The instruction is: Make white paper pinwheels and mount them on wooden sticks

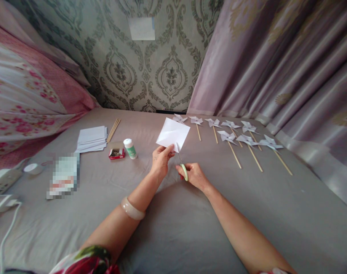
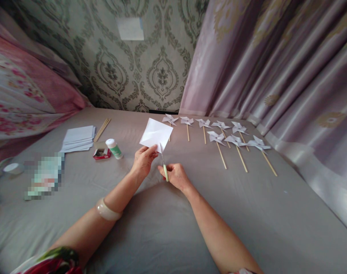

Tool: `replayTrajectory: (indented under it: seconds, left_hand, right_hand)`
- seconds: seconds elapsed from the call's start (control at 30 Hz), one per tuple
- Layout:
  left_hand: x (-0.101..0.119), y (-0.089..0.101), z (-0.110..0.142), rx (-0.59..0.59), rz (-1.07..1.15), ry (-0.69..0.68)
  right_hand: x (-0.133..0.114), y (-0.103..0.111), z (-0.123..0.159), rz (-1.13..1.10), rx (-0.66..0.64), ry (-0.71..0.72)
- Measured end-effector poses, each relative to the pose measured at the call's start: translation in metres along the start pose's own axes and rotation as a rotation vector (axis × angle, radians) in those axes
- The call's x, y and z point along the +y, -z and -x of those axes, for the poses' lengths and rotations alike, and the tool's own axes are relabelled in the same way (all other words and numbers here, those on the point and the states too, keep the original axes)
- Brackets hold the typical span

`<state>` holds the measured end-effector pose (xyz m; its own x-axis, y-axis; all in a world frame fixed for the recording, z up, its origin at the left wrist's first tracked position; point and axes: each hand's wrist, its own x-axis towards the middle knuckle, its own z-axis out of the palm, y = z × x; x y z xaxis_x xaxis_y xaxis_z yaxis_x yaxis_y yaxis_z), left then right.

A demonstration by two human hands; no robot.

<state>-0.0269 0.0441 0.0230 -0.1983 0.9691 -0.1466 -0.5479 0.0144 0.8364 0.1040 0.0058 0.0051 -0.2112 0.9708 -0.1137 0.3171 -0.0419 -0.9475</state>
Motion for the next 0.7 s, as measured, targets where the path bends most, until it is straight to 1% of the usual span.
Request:
replayTrajectory:
  seconds: [0.27, 0.43, 0.7]
  left_hand:
    - [-0.006, 0.000, 0.005, -0.048, -0.040, 0.002]
    - [-0.013, -0.001, 0.012, -0.072, -0.065, 0.033]
    - [-0.016, 0.000, 0.013, -0.083, -0.065, 0.031]
  right_hand:
    - [0.003, 0.001, -0.002, -0.048, 0.008, -0.061]
    - [0.004, 0.003, -0.003, -0.098, 0.012, -0.036]
    - [0.002, 0.004, -0.001, -0.073, 0.014, -0.021]
